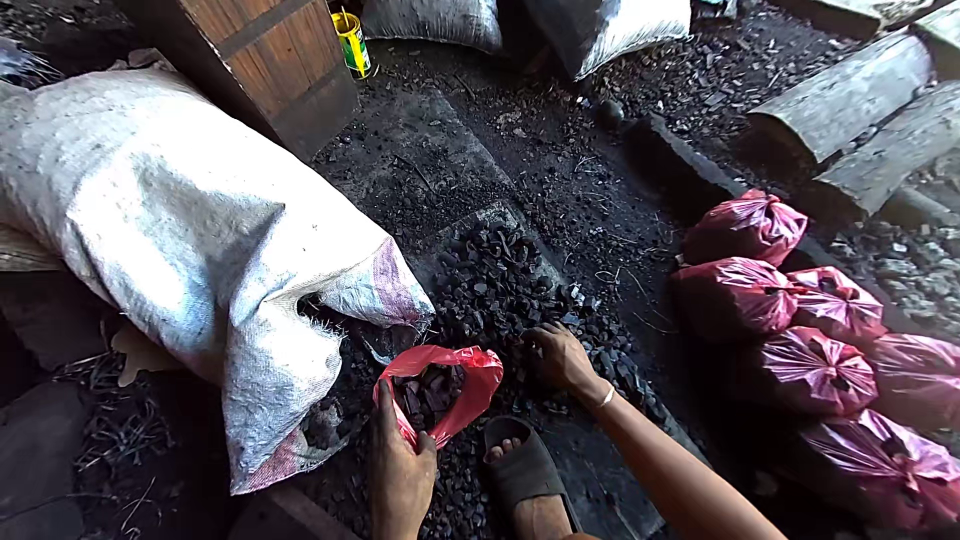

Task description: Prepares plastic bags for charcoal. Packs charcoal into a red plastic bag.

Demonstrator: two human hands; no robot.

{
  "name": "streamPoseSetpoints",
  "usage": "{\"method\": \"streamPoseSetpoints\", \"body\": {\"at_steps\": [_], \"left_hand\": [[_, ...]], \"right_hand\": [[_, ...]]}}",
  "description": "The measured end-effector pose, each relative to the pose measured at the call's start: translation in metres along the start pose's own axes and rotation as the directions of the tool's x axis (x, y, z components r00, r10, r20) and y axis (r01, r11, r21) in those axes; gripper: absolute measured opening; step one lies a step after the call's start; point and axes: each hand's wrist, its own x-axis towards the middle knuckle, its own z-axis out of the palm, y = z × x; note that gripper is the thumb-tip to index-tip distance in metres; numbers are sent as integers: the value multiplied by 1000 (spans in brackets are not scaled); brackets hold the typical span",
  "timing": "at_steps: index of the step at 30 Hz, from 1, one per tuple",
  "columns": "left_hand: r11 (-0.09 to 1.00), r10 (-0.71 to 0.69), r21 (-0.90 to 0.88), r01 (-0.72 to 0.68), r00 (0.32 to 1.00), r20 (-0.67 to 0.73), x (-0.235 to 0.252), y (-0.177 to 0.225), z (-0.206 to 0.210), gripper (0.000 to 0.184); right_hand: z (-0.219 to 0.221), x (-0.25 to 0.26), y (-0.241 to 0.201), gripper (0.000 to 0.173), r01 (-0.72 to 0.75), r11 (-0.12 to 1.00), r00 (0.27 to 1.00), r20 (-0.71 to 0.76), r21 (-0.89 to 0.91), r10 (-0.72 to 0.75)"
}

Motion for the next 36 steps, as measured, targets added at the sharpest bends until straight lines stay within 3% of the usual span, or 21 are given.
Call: {"method": "streamPoseSetpoints", "body": {"at_steps": [2,5,8,10,12,14,17,20,23,27,32,34,36], "left_hand": [[1000,3,-9,-3,1000,1,2,3,3,102],[999,25,-31,-25,1000,-3,4,8,10,102],[999,20,-25,-20,1000,2,1,9,11,103],[1000,9,-20,-9,1000,1,-1,7,5,102],[1000,-7,-13,7,1000,-10,-3,1,0,103],[999,-10,-33,9,1000,-24,-1,-3,-2,102],[996,-22,-92,12,994,-109,6,-9,-1,98],[997,-10,-79,3,996,-87,8,-4,8,99],[999,25,-39,-26,999,-41,1,1,14,100],[999,22,-35,-23,999,-34,-3,-8,13,102],[1000,17,-14,-17,999,-32,-3,-2,12,100],[1000,19,-14,-19,999,-32,-3,-2,13,100],[1000,15,-20,-15,1000,-27,-3,-3,12,100]], "right_hand": [[-22,-14,-28,39,50,967,999,-11,251,-49],[-34,-35,-88,34,284,817,950,-33,503,-310],[-20,-32,-129,38,423,857,897,-2,293,-442],[-12,-22,-135,31,395,899,918,-117,190,-379],[-15,-13,-123,24,306,918,935,-264,254,-239],[-25,-7,-96,22,163,947,949,-305,276,-75],[-22,-3,-47,24,-78,993,980,-177,86,93],[-1,-5,-24,44,-185,970,982,4,-155,188],[26,-6,-12,51,-147,957,989,-5,-250,150],[46,-2,-9,38,-46,971,996,-88,-236,26],[63,3,-17,31,-18,978,991,-132,-209,-10],[60,0,-19,29,-37,989,987,-160,-146,13],[41,-7,-28,28,-47,998,977,-205,51,57]]}}
